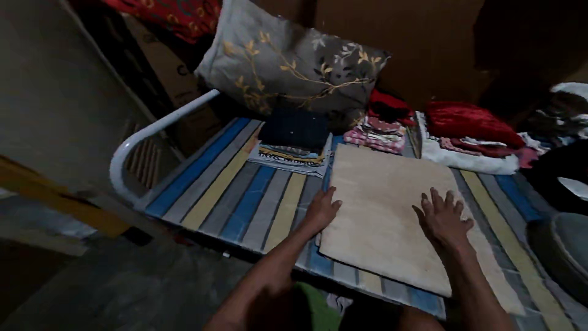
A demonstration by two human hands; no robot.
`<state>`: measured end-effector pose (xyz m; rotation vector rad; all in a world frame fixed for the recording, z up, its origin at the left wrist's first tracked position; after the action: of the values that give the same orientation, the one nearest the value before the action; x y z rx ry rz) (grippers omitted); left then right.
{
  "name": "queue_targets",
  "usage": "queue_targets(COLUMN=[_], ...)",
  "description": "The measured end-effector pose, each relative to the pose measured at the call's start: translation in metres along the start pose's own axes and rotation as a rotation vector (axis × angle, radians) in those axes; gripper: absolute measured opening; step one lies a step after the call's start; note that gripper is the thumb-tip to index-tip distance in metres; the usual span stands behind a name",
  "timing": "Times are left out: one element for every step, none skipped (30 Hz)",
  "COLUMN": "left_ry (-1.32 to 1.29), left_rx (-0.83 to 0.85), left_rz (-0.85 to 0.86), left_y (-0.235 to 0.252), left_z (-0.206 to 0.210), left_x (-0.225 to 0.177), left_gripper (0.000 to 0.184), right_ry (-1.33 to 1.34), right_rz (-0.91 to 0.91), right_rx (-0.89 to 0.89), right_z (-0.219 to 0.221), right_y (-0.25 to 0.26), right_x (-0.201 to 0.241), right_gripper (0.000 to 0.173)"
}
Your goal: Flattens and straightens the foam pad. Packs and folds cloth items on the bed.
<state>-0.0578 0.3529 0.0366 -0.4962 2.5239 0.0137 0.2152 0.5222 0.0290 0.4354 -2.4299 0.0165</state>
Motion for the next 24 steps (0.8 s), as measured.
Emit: queue_targets(left_ry=[-0.020, -0.039, -0.048, -0.050, -0.035, -0.006, 0.036, 0.086, 0.132, 0.154, 0.141, 0.097, 0.046, -0.012, -0.063, -0.101, -0.117, -0.107, -0.084, -0.053, -0.023, 0.009, 0.037, 0.078], left_rx=[0.012, 0.030, 0.050, 0.068, 0.073, 0.058, 0.028, -0.021, -0.094, -0.188, -0.284, -0.376, -0.467, -0.546, -0.606, -0.641, -0.638, -0.611, -0.568, -0.523, -0.481, -0.448, -0.420, -0.399], left_rz=[0.017, 0.030, 0.032, 0.022, -0.002, -0.033, -0.070, -0.103, -0.125, -0.148, -0.186, -0.246, -0.309, -0.376, -0.446, -0.508, -0.557, -0.589, -0.607, -0.622, -0.631, -0.635, -0.633, -0.620], left_y=[-0.001, -0.002, -0.002, -0.001, 0.001, 0.003, 0.006, 0.010, 0.013, 0.016, 0.017, 0.017, 0.018, 0.020, 0.025, 0.032, 0.041, 0.052, 0.063, 0.074, 0.086, 0.097, 0.107, 0.117], left_z=[-0.002, -0.005, -0.012, -0.019, -0.028, -0.038, -0.049, -0.060, -0.071, -0.083, -0.098, -0.113, -0.129, -0.144, -0.157, -0.166, -0.172, -0.176, -0.179, -0.180, -0.180, -0.180, -0.180, -0.180], left_x=[0.001, 0.003, 0.006, 0.011, 0.019, 0.030, 0.045, 0.061, 0.078, 0.096, 0.114, 0.130, 0.147, 0.165, 0.182, 0.198, 0.212, 0.224, 0.231, 0.234, 0.236, 0.236, 0.235, 0.233], left_gripper=[0.055, 0.055, 0.053, 0.051, 0.047, 0.043, 0.040, 0.038, 0.036, 0.034, 0.032, 0.033, 0.034, 0.036, 0.038, 0.039, 0.040, 0.041, 0.041, 0.039, 0.039, 0.039, 0.041, 0.040], right_ry=[-0.011, -0.029, -0.041, -0.046, -0.036, -0.017, -0.009, -0.016, -0.024, -0.023, -0.016, -0.015, -0.023, -0.028, -0.027, -0.025, -0.029, -0.040, -0.047, -0.050, -0.049, -0.048, -0.049, -0.052], right_rz=[0.035, 0.057, 0.067, 0.063, 0.057, 0.050, 0.041, 0.035, 0.034, 0.035, 0.038, 0.033, 0.028, 0.028, 0.034, 0.035, 0.029, 0.019, 0.019, 0.021, 0.023, 0.032, 0.036, 0.029], right_rx=[0.057, 0.076, 0.086, 0.085, 0.080, 0.071, 0.061, 0.050, 0.040, 0.034, 0.032, 0.024, 0.016, 0.013, 0.014, 0.016, 0.019, 0.019, 0.021, 0.015, 0.010, 0.013, 0.016, 0.013], right_z=[0.013, 0.021, 0.024, 0.025, 0.024, 0.023, 0.023, 0.023, 0.024, 0.024, 0.024, 0.024, 0.024, 0.025, 0.025, 0.025, 0.025, 0.025, 0.024, 0.023, 0.023, 0.023, 0.023, 0.024], right_y=[0.005, 0.008, 0.010, 0.010, 0.009, 0.007, 0.007, 0.006, 0.007, 0.007, 0.007, 0.007, 0.008, 0.008, 0.008, 0.008, 0.008, 0.008, 0.008, 0.008, 0.007, 0.007, 0.007, 0.007], right_x=[-0.005, -0.009, -0.011, -0.012, -0.013, -0.015, -0.016, -0.017, -0.018, -0.018, -0.017, -0.018, -0.019, -0.019, -0.020, -0.020, -0.021, -0.021, -0.020, -0.020, -0.020, -0.021, -0.021, -0.022], right_gripper=[0.067, 0.068, 0.068, 0.068, 0.068, 0.066, 0.066, 0.065, 0.065, 0.065, 0.065, 0.065, 0.065, 0.065, 0.066, 0.067, 0.067, 0.067, 0.066, 0.065, 0.064, 0.064, 0.065, 0.065])
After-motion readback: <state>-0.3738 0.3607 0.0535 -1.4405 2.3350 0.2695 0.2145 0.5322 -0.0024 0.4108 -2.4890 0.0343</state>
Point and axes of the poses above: each hand's wrist, its own y-axis towards the middle knuckle, its own z-axis out of the palm, x = y × z, the point moved 5 cm from there along y, towards the middle knuckle, and after that the axes turned 15 degrees about y, right-handed, at the moved point
